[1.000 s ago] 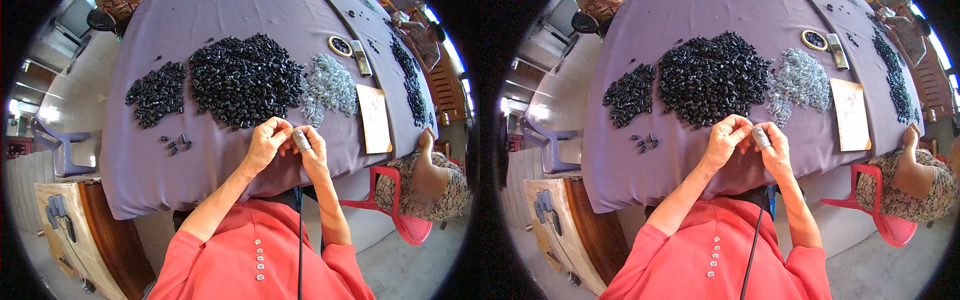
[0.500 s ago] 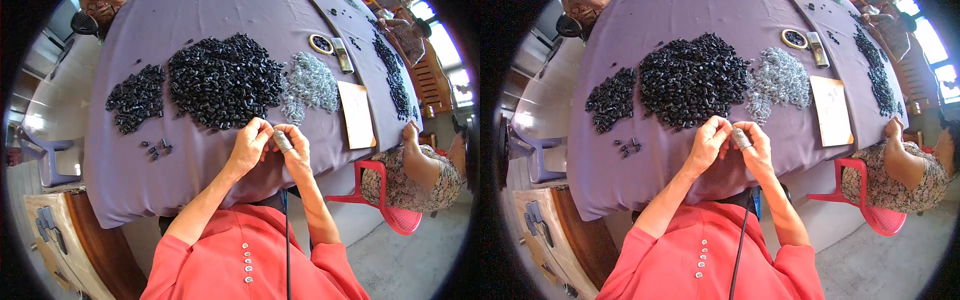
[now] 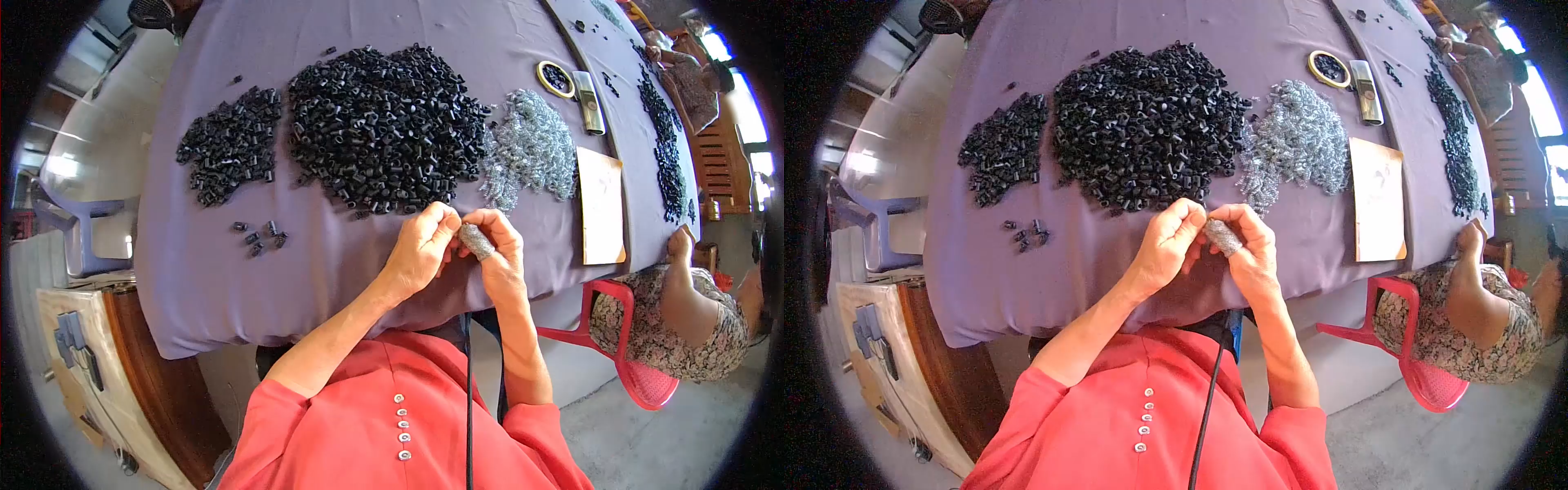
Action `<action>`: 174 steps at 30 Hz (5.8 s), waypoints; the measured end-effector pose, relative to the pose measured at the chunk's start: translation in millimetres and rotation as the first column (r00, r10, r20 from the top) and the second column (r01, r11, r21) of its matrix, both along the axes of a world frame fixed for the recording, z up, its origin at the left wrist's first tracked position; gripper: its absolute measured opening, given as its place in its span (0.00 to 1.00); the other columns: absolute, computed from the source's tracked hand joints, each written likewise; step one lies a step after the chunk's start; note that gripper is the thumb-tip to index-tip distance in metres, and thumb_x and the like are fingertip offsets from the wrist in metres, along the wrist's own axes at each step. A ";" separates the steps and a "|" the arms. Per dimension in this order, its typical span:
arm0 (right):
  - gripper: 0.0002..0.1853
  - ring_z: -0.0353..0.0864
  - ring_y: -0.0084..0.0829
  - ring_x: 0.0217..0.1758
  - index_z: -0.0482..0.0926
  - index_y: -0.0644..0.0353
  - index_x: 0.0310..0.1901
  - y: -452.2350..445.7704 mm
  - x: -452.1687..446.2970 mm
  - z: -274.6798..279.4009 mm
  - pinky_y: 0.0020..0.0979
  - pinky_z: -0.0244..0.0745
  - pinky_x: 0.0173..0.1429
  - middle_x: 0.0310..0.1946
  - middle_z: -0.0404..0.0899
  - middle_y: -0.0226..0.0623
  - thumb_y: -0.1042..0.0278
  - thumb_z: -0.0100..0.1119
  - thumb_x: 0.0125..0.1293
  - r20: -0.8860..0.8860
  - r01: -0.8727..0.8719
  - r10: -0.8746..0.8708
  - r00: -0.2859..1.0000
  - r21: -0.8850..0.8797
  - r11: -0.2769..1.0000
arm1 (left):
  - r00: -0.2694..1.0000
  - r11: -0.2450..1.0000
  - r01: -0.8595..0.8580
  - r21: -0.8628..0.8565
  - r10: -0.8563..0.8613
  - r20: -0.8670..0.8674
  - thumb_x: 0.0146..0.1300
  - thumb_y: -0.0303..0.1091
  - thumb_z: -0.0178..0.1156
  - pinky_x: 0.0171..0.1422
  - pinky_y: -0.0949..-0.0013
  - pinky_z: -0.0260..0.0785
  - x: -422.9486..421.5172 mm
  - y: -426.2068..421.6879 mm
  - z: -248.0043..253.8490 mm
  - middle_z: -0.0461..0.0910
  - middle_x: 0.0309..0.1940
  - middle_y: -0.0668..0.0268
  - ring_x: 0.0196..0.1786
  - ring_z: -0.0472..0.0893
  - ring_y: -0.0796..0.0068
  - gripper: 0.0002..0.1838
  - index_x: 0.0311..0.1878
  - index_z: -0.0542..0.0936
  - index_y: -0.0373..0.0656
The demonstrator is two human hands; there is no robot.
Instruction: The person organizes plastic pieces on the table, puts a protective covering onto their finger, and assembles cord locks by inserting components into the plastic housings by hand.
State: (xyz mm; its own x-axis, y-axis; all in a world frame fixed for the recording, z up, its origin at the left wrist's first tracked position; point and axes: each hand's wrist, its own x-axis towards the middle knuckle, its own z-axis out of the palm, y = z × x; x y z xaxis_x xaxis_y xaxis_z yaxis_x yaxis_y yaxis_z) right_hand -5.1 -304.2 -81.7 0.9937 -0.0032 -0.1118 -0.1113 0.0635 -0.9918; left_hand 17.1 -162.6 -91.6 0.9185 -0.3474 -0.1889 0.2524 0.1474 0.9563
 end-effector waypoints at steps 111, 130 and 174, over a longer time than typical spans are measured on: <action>0.13 0.67 0.19 0.31 0.69 0.62 0.43 -3.9 -14.4 -10.5 0.22 0.66 0.36 0.31 0.70 0.29 0.86 0.44 0.58 0.216 0.136 -0.057 0.975 -0.371 0.918 | 0.987 0.977 0.157 0.145 -0.158 -0.011 0.67 0.36 0.48 0.21 0.78 0.66 2.8 -4.5 2.3 0.72 0.21 0.70 0.22 0.72 0.84 0.10 0.34 0.73 0.41; 0.05 0.71 0.16 0.31 0.69 0.62 0.42 -3.2 -3.1 -1.9 0.20 0.69 0.37 0.31 0.73 0.27 0.77 0.52 0.65 -0.027 0.136 -0.136 0.990 0.007 0.991 | 0.983 0.990 0.138 -0.042 -0.142 -0.118 0.68 0.35 0.48 0.21 0.80 0.68 11.7 -7.4 4.0 0.74 0.25 0.69 0.25 0.72 0.84 0.09 0.36 0.72 0.40; 0.08 0.72 0.19 0.28 0.69 0.62 0.40 -10.8 1.5 -3.9 0.20 0.68 0.33 0.29 0.73 0.30 0.77 0.56 0.59 -0.092 0.065 -0.040 0.995 0.288 0.955 | 0.876 0.956 -0.069 0.284 -0.078 0.476 0.66 0.32 0.51 0.27 0.68 0.65 12.0 -8.9 -5.7 0.74 0.21 0.62 0.22 0.74 0.67 0.06 0.35 0.73 0.41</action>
State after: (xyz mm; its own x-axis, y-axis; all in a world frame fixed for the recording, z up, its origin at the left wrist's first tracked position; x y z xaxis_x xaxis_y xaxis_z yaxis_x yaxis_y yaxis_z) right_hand -3.6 -315.0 -85.7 0.9799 -0.0096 -0.1992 -0.1829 0.3554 -0.9166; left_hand 29.0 -171.5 -97.3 0.9186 -0.3511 0.1813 -0.2456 -0.1480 0.9580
